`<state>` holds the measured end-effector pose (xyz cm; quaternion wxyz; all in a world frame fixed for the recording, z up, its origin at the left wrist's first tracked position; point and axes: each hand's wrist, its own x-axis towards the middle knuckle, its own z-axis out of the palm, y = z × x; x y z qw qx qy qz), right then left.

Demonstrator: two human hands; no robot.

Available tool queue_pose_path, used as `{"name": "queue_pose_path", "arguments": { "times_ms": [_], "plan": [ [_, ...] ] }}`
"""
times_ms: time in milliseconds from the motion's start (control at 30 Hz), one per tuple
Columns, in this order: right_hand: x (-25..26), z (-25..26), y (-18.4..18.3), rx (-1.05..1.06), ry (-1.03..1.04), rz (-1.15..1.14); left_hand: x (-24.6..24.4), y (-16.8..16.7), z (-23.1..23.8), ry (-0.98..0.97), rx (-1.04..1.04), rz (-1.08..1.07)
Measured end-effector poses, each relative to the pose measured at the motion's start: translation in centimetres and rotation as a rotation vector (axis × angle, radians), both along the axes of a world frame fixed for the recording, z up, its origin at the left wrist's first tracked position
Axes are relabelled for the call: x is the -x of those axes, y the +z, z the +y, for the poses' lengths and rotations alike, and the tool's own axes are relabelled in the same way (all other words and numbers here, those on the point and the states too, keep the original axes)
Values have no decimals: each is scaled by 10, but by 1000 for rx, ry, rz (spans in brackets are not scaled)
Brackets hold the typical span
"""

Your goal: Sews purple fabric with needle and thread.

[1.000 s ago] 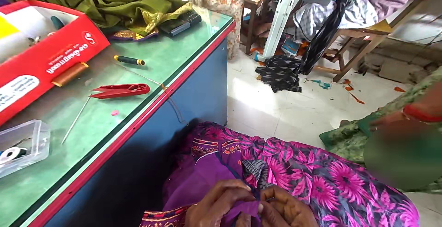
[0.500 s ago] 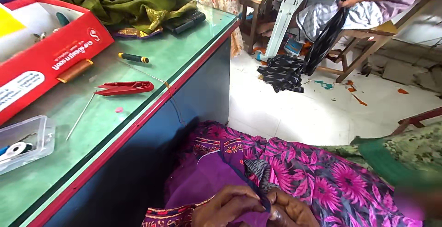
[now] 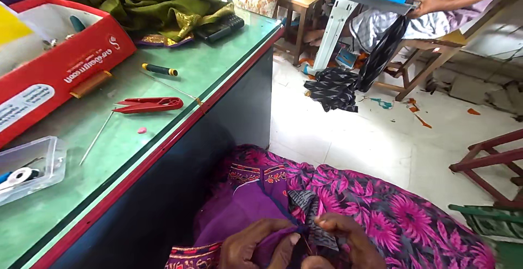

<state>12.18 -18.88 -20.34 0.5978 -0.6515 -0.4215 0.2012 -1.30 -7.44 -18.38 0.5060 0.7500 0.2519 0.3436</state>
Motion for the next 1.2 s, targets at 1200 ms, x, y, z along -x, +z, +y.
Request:
{"name": "queue_pose_path", "arguments": {
  "times_ms": [1200],
  "plan": [
    [-24, 18, -31, -205, 562, 663, -4, -15, 5, -353, 7, -61]
  ]
}}
